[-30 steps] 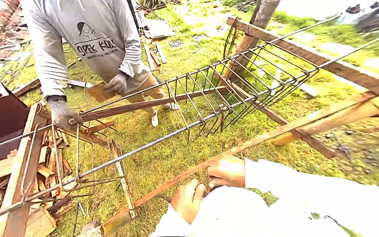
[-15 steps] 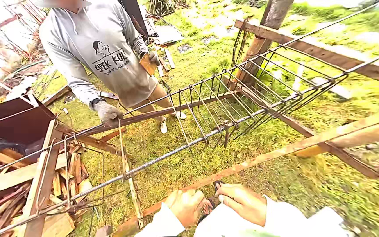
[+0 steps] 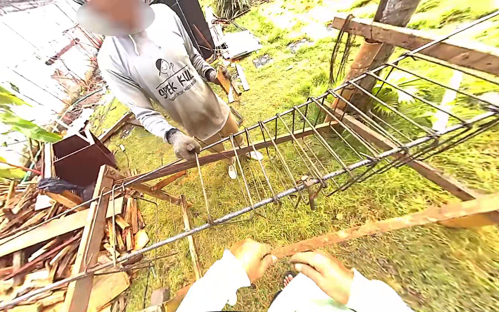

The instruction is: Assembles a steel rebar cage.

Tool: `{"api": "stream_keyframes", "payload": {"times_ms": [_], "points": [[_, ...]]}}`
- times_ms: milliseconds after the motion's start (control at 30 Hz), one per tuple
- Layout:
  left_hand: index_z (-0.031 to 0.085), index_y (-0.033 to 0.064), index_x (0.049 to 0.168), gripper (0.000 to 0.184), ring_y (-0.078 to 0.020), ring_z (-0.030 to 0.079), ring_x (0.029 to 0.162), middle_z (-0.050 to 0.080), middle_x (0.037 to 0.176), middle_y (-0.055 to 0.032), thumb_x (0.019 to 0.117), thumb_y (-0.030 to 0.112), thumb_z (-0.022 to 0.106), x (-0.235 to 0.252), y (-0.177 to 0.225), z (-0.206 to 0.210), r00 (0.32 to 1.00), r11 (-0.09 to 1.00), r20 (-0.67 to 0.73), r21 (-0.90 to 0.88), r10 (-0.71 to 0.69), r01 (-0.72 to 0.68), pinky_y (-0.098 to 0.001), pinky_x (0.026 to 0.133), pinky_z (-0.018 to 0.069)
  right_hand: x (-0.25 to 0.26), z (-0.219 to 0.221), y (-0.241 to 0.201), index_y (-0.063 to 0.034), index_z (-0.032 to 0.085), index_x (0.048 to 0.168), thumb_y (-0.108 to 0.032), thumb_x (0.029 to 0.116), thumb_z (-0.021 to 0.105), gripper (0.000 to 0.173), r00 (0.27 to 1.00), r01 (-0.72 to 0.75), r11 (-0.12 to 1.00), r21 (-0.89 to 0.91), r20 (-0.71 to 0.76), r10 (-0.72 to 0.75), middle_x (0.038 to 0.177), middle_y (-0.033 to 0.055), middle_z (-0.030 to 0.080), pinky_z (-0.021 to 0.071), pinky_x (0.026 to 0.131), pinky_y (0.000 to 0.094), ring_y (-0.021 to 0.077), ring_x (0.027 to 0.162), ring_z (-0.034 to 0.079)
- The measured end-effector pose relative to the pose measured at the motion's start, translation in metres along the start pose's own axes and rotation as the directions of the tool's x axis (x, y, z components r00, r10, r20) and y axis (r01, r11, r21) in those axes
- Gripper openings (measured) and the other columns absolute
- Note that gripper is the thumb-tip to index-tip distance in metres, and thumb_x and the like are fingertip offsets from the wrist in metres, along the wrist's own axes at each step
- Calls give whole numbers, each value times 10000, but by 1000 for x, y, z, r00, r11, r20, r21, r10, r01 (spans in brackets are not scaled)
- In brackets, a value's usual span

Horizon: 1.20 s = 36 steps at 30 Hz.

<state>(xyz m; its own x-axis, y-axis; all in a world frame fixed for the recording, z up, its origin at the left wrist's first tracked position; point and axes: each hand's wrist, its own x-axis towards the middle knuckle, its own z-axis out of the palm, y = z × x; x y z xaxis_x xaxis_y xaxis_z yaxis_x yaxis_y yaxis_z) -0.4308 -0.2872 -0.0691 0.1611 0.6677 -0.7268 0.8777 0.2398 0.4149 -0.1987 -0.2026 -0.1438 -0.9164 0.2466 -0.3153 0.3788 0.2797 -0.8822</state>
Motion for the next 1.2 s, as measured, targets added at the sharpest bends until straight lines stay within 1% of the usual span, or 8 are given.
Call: {"api": "stream_keyframes", "payload": {"times_ms": [133,200,267,400,567,900,1133,1200], "points": [[673,73,1298,380,-315,657,1187,683,1261,-163,1090,310,463,5,0,1,974,998,-219,-19,-56,53,-546,1034,506,3,3,59,3,712,1208,-147,1056,517,290,993,-34,945,326,-100,70,1134,165,730,530,1006,449,239,1060,697],[647,105,1355,367,-265,659,1171,670,1272,-138,1063,282,512,4,-13,-10,898,989,-423,-129,-121,72,-477,1036,523,-1,10,94,-16,707,1218,-144,1047,527,280,955,-167,875,455,-146,259,1050,115,730,559,836,392,167,885,678],[636,103,1361,372,-207,662,1123,659,1267,-113,1051,282,533,3,-25,-25,799,961,-570,-275,-191,34,-404,1007,542,4,21,117,-52,676,1227,-151,1064,515,249,886,-296,746,596,-120,448,810,20,607,426,531,290,85,570,476],[683,103,1288,324,-169,672,1101,676,1271,-85,1052,277,544,27,-41,-48,732,888,-598,-459,-327,22,-375,995,538,50,51,124,-86,617,1284,-196,1094,483,257,850,-312,488,815,10,527,675,-25,458,324,418,240,65,458,353],[653,117,1354,372,-219,640,1216,660,1328,-107,1052,301,536,75,-61,-59,769,895,-513,-413,-381,169,-435,1083,489,117,57,92,-82,588,1270,-207,1100,483,235,857,-133,282,950,-33,514,698,-11,482,388,433,230,76,479,420],[539,162,1496,540,-294,634,1207,633,1359,-145,1036,444,552,99,-58,-74,801,922,-467,-281,-374,266,-519,1061,481,170,46,57,-32,580,1261,-174,1109,433,255,847,25,545,838,-307,434,820,22,552,473,568,265,100,633,535],[720,89,1239,377,-260,654,1180,691,1254,-128,1045,371,563,110,-67,-65,750,896,-568,-437,-339,74,-483,1071,485,188,39,55,7,639,1258,-198,1083,482,312,816,25,769,639,-457,353,1216,162,648,520,924,389,194,1042,631],[726,81,1226,361,-239,658,1180,697,1248,-117,1043,351,571,105,-66,-56,705,891,-622,-453,-341,31,-454,1078,485,191,38,52,19,658,1228,-191,1073,509,300,800,29,786,617,-486,352,1206,173,651,512,939,388,204,1050,629]]}}
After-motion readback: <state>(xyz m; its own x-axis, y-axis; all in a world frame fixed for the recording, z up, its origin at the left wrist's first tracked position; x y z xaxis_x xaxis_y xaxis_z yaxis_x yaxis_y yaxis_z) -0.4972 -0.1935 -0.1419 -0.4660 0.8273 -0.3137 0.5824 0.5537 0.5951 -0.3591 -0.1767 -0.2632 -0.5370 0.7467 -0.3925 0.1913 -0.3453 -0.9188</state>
